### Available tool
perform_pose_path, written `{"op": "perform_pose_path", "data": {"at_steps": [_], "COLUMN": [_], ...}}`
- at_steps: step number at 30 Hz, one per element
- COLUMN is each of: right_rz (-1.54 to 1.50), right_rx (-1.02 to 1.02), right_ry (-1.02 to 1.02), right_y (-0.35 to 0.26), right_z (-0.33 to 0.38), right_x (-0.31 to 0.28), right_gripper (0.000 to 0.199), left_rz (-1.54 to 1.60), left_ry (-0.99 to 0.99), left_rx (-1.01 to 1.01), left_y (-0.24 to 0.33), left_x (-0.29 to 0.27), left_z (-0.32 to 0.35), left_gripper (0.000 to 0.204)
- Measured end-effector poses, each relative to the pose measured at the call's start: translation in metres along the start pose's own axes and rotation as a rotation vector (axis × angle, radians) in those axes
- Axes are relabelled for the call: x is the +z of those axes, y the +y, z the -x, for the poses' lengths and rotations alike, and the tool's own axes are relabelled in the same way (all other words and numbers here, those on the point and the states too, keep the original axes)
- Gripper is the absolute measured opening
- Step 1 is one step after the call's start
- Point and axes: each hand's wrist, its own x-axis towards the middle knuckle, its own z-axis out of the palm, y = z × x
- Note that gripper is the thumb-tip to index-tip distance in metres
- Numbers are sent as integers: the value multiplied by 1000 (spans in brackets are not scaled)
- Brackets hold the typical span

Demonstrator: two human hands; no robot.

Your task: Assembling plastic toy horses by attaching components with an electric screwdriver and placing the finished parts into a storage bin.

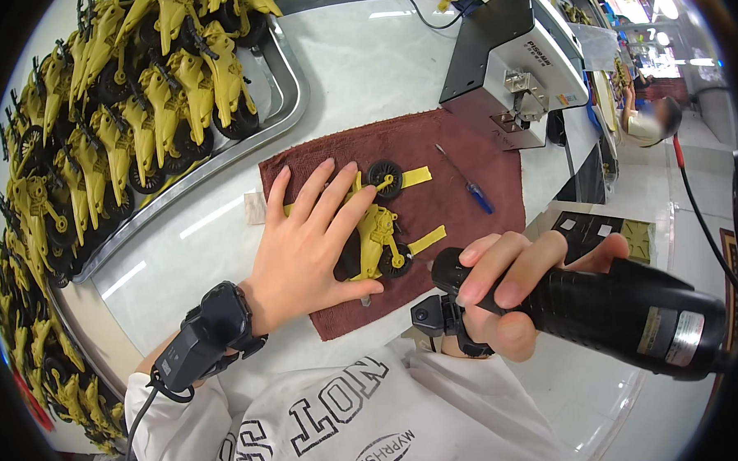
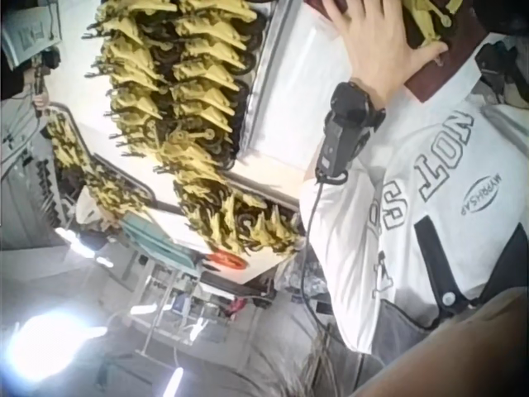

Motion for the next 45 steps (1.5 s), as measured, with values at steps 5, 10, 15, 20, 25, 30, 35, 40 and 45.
{"op": "perform_pose_path", "data": {"at_steps": [5,10,15,20,25,30,35,40,45], "right_rz": [-284,-87,-215,-25,-68,-55,-58,-7,-56], "right_rx": [116,-1,65,123,136,128,53,50,120], "right_ry": [-2,28,128,132,209,107,27,308,275], "right_y": [-12,-3,-3,4,8,8,1,14,32], "right_z": [12,23,31,29,25,24,7,-15,-11], "right_x": [-8,-1,0,7,11,6,2,16,15], "right_gripper": [92,78,76,62,58,58,59,73,73], "left_rz": [11,22,18,8,8,0,31,53,68], "left_ry": [-1,7,0,-16,-3,-6,-9,-3,-6], "left_rx": [10,5,-1,-8,0,-3,-7,-16,-24], "left_y": [0,-2,-1,-1,-1,-1,-3,-2,-2], "left_x": [0,2,2,3,4,2,4,2,2], "left_z": [0,2,2,3,2,2,1,3,3], "left_gripper": [93,93,94,94,93,92,90,91,92]}}
